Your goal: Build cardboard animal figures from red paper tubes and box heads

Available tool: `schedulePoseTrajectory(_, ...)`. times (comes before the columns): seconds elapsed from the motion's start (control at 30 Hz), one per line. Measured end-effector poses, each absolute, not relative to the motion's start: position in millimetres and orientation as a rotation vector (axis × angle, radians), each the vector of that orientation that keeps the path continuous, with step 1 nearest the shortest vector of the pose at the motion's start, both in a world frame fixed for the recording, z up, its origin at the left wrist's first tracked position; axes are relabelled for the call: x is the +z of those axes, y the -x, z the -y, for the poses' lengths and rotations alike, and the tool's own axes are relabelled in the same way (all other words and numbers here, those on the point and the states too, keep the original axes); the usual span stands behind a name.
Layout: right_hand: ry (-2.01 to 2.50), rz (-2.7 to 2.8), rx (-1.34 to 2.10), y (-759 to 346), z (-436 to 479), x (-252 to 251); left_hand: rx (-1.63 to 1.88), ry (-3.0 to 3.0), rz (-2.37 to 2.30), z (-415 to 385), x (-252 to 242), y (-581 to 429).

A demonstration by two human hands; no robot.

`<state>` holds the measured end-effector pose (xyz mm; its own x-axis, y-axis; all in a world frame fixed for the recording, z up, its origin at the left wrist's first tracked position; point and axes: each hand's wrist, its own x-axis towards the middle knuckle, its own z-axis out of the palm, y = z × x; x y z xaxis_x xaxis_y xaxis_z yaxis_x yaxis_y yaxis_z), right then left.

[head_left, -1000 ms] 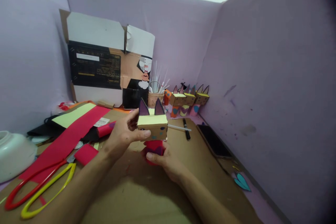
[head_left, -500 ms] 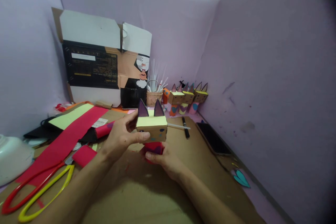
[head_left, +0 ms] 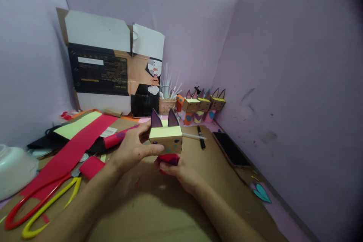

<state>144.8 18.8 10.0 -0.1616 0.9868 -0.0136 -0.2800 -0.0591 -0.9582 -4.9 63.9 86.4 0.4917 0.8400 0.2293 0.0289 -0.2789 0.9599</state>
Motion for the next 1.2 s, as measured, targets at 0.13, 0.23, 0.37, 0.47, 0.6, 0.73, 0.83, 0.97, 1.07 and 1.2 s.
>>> schedulePoseTrajectory(0.13,0.951,1.091,1.463,-145.4,-18.4,11.2,0.955,-1.644,-0.745,-66.9,82.9,4.8)
schedulePoseTrajectory(0.23,0.962,1.128,1.439,-145.2,-17.8,13.7,0.957,-1.580,-0.654,-69.2,80.2,5.6)
schedulePoseTrajectory(0.37,1.015,1.223,1.299,-144.1,-14.9,20.2,0.934,-1.499,-0.526,-71.0,79.2,10.6)
schedulePoseTrajectory(0.47,1.091,1.340,1.111,-143.4,-10.7,25.2,0.948,-1.389,-0.487,-69.4,79.4,14.2)
schedulePoseTrajectory(0.6,1.203,1.472,0.875,-142.1,-5.2,27.7,0.981,-1.208,-0.455,-65.5,79.6,13.1)
schedulePoseTrajectory(0.73,1.311,1.506,0.733,-140.8,-3.6,27.0,1.024,-1.072,-0.515,-66.2,79.5,8.9)
schedulePoseTrajectory(0.83,1.394,1.467,0.641,-142.1,-4.3,26.2,1.044,-1.044,-0.591,-69.2,77.2,7.0)
schedulePoseTrajectory(0.97,1.440,1.487,0.553,-145.5,-5.1,24.7,1.039,-1.091,-0.641,-68.1,74.3,4.4)
schedulePoseTrajectory(1.07,1.465,1.512,0.532,-147.0,-5.4,23.7,0.995,-1.157,-0.654,-62.1,77.3,0.8)
schedulePoseTrajectory(1.2,1.511,1.526,0.522,-148.1,-7.2,22.7,0.998,-1.223,-0.699,-54.1,85.8,-4.6)
